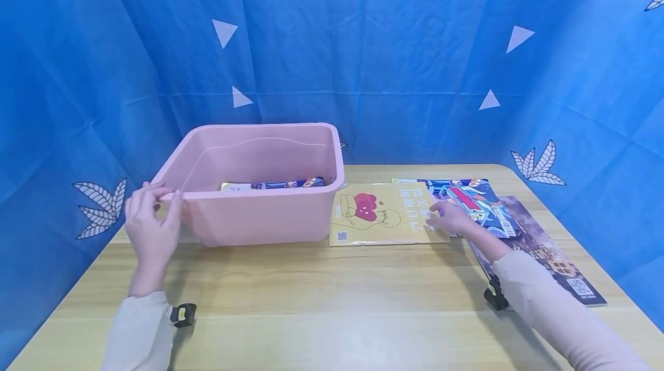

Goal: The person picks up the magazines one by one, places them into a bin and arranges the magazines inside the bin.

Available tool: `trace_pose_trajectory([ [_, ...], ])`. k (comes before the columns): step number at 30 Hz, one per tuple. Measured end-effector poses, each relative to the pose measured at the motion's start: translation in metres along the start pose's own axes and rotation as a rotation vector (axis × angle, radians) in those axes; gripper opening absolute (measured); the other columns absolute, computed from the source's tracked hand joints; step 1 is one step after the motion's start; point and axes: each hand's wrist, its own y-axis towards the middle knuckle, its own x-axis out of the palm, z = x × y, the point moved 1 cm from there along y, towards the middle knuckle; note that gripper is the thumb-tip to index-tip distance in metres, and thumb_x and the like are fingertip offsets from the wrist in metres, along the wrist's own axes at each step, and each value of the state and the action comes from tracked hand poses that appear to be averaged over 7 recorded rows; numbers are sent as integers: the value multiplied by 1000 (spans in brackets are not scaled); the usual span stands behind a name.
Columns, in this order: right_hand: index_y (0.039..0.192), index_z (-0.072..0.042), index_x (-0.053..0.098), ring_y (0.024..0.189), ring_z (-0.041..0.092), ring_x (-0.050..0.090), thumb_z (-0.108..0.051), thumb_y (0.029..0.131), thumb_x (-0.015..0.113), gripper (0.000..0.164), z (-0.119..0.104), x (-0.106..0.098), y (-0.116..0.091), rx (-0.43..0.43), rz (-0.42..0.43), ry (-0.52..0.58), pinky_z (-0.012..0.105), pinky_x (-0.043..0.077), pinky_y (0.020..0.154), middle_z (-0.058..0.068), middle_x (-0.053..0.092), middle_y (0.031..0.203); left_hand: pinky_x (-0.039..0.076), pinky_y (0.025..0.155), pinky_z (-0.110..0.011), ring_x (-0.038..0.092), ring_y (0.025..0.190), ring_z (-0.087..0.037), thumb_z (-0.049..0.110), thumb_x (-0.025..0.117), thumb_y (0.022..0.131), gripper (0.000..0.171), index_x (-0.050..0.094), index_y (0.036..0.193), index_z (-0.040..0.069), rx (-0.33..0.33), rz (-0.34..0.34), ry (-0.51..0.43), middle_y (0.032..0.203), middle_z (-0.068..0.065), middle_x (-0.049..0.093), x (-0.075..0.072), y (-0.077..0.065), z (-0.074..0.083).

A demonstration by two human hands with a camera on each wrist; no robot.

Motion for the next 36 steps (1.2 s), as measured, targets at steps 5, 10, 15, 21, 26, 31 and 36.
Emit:
trace_pose_trajectory([
  [5,113,11,50,97,41,48,-18,83,59,42,2,3,2,-24,0,-32,50,40,81,30,52,106,31,74,-11,46,107,-27,14,62,81,25,58,88,-10,9,6,-3,108,-17,57,0,0,0],
  [10,114,9,51,95,38,50,-19,85,57,40,-2,4,3,-30,12,-9,48,41,80,29,52,110,32,73,-13,47,105,-28,15,62,81,26,59,87,-10,10,17,-3,107,-17,57,0,0,0],
  [15,116,9,50,100,41,47,-19,87,55,41,-8,3,5,23,6,50,49,40,82,31,46,117,32,73,-14,47,103,-28,14,62,80,25,59,87,-10,8,23,-3,106,-17,58,1,-1,0],
  [21,116,9,49,107,42,43,-17,87,54,40,-5,2,9,128,56,185,49,39,85,32,44,118,32,72,-14,48,99,-28,13,62,79,24,59,86,-9,11,34,-8,105,-16,58,2,-1,-1],
  [26,116,11,48,103,40,46,-14,87,53,38,-1,-1,14,168,103,316,45,41,85,31,45,118,32,73,-13,48,100,-28,13,62,79,24,60,87,-9,11,38,-14,106,-16,58,2,0,-2],
  [31,119,10,46,57,11,44,-12,87,55,40,5,-3,18,263,121,548,25,40,51,15,53,91,32,73,-13,47,102,-27,14,62,81,24,59,87,-9,10,19,-5,107,-16,58,1,0,-2],
  [36,123,10,40,67,5,45,-10,86,56,45,12,-4,19,313,62,744,18,41,55,7,48,101,32,72,-13,45,105,-28,16,60,83,25,58,88,-8,-7,-9,20,110,-16,56,1,0,-2],
])
